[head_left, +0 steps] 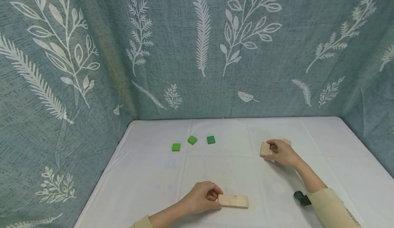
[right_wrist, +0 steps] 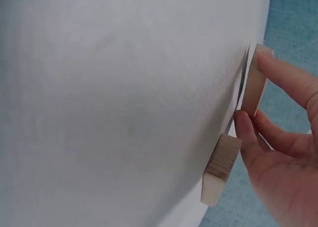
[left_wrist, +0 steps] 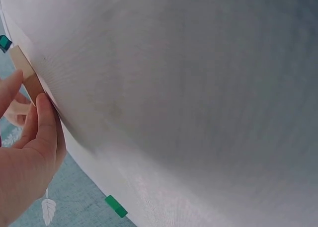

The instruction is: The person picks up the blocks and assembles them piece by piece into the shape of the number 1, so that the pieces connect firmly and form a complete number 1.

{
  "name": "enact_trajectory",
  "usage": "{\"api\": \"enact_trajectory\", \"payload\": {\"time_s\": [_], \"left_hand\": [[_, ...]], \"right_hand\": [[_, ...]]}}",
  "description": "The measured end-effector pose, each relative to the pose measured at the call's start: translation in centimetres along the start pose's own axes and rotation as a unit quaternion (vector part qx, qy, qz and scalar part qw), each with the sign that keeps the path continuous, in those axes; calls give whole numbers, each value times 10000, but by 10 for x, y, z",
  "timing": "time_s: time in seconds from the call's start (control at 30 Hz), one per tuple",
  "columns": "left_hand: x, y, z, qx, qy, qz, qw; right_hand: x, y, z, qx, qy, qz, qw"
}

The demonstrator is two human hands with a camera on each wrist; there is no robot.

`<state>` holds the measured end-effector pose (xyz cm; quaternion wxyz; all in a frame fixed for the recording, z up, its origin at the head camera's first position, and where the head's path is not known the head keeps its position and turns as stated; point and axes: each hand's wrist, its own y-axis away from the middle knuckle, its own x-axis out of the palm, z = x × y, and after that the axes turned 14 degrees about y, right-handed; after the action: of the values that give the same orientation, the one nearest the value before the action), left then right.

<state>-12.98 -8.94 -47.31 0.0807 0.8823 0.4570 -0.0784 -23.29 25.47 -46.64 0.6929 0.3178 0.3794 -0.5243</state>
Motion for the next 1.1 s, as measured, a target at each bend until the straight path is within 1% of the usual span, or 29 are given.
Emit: {"api": "enact_trajectory", "payload": {"time_s": [0.43,0.73,1.1], "left_hand": [[0,0,0,50,-23,-29,10000],[1,1,1,-7,39,-79,10000],[1,1,1,-21,-62,-80,9999]], "right_hand": [[5,1,9,-21,168,-141,9998],[9,3,18,72,103,-101,9999],[13,7,33,114,73,-119,9998]]}}
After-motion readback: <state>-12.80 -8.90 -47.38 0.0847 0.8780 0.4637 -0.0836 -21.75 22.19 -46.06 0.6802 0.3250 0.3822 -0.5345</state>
